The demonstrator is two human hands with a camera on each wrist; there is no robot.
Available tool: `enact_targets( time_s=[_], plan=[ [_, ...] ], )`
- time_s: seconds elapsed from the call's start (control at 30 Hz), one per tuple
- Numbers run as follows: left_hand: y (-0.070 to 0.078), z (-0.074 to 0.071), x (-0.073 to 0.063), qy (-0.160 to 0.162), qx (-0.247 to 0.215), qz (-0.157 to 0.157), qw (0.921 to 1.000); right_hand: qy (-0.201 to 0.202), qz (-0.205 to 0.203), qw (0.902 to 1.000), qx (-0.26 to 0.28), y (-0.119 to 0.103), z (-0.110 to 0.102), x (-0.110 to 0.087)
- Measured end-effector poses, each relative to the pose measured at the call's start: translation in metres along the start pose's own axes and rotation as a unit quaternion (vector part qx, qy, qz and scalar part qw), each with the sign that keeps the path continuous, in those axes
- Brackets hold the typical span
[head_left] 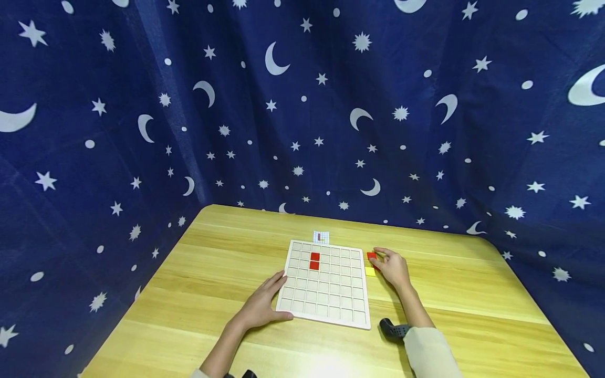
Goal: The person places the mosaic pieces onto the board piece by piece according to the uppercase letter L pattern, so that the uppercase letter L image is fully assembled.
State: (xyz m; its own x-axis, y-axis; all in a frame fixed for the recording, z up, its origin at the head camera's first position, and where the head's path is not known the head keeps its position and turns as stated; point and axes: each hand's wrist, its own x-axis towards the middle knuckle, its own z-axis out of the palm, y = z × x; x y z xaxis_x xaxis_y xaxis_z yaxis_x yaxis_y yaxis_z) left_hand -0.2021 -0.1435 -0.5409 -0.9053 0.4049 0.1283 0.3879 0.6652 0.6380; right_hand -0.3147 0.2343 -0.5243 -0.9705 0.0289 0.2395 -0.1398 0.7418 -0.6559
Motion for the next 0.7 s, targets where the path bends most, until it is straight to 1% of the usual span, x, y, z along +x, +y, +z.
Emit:
enact_targets(
  time_s=[0.17, 0.43, 0.7],
  plan=[
    [0.0002, -0.0004, -0.0005, 0.0, -0.003, 0.001, 1.0, -0.018, 0.013, 0.9997, -0.013, -0.0025, -0.0022, 0.0012],
    [-0.0003, -0.0003, -0.0003, -0.001, -0.004, 0.002, 1.0, -0.015, -0.01, 0.9989, -0.043, 0.0009, -0.0003, 0.0025],
    [-0.0005, -0.0009, -0.0002, 0.0, -0.005, 0.004, 1.0, -0.017, -0.01, 0.998, -0.059, -0.0013, 0.0008, 0.0023]
  ],
)
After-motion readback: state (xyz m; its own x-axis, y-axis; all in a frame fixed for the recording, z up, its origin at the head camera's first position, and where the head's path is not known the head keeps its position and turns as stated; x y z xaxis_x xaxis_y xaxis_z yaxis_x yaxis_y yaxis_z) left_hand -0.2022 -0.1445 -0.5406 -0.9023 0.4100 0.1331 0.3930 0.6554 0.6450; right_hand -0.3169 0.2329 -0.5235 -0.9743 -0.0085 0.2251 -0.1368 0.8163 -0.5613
